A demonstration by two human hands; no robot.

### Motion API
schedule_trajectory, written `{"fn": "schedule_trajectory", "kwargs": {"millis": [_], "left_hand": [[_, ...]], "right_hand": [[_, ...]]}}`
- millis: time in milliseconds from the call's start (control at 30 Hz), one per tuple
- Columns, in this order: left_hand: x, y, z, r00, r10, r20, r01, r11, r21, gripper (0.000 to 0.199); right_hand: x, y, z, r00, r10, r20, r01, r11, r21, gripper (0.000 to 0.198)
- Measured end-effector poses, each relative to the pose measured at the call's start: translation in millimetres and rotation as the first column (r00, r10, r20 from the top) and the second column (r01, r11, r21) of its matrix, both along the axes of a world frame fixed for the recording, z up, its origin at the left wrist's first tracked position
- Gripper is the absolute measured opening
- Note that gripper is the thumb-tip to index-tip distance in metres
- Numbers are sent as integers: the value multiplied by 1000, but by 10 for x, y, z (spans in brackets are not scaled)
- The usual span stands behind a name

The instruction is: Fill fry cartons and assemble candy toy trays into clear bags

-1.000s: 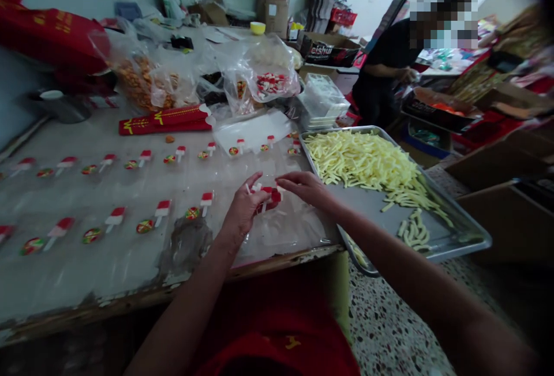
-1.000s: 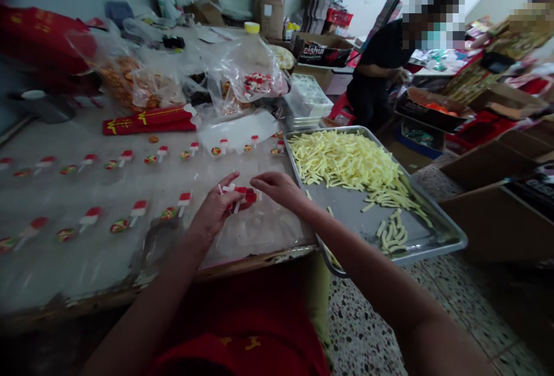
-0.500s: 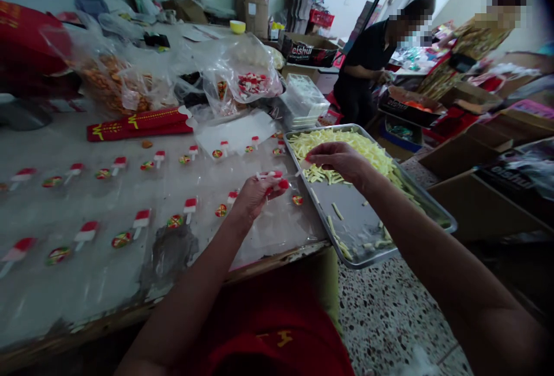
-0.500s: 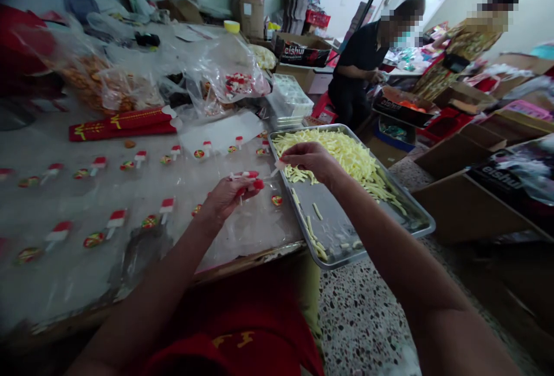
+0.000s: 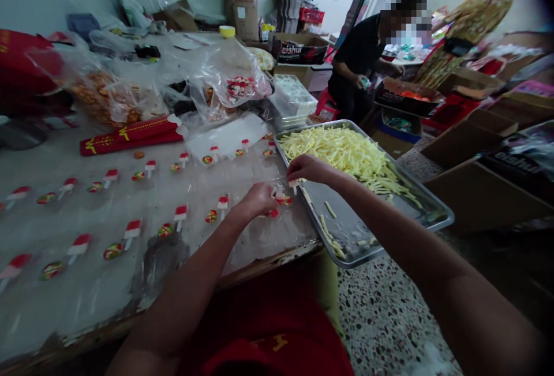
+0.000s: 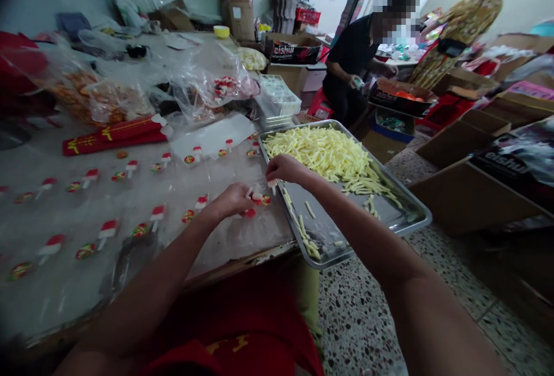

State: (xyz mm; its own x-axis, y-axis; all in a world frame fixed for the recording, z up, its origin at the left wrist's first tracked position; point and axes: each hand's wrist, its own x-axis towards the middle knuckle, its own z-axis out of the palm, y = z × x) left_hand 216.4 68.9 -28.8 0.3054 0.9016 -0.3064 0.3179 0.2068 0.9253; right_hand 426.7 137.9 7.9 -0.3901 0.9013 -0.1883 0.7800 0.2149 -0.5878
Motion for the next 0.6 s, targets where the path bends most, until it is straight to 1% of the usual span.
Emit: {"fn": "schedule_trajectory", "kwargs": {"millis": [100, 167, 233, 300, 367, 433, 500, 600], "left_hand": [[-23, -3, 8, 994, -36, -105, 40, 999, 35, 19], [-28, -20, 21, 988, -39, -147, 48, 997, 63, 22], [-21, -32, 34, 986, -30, -166, 47, 994, 97, 22], [-4, -32, 36, 983, -28, -180, 51, 991, 124, 22], [12, -22, 22, 974, -29, -224, 62, 988, 142, 24], [19, -8, -4, 963, -33, -268, 73, 988, 139, 26], [14, 2, -30, 961, -38, -274, 74, 990, 122, 23], [-5, -2, -31, 968, -50, -247, 72, 994, 84, 20]], "right_hand": [[-41, 6, -77, 999, -24, 47, 22, 999, 43, 8], [-52, -53, -134, 996, -38, 77, 31, 996, 81, 6], [-40, -152, -184, 993, -70, 90, 56, 987, 151, 9], [-12, -262, -229, 986, -113, 119, 79, 963, 259, 13], [12, -355, -270, 973, -146, 180, 72, 929, 364, 17], [9, -416, -299, 952, -174, 253, 54, 906, 419, 23], [-32, -455, -303, 927, -178, 330, 33, 916, 400, 27], [-132, -505, -235, 903, -115, 414, -33, 942, 334, 27]]}}
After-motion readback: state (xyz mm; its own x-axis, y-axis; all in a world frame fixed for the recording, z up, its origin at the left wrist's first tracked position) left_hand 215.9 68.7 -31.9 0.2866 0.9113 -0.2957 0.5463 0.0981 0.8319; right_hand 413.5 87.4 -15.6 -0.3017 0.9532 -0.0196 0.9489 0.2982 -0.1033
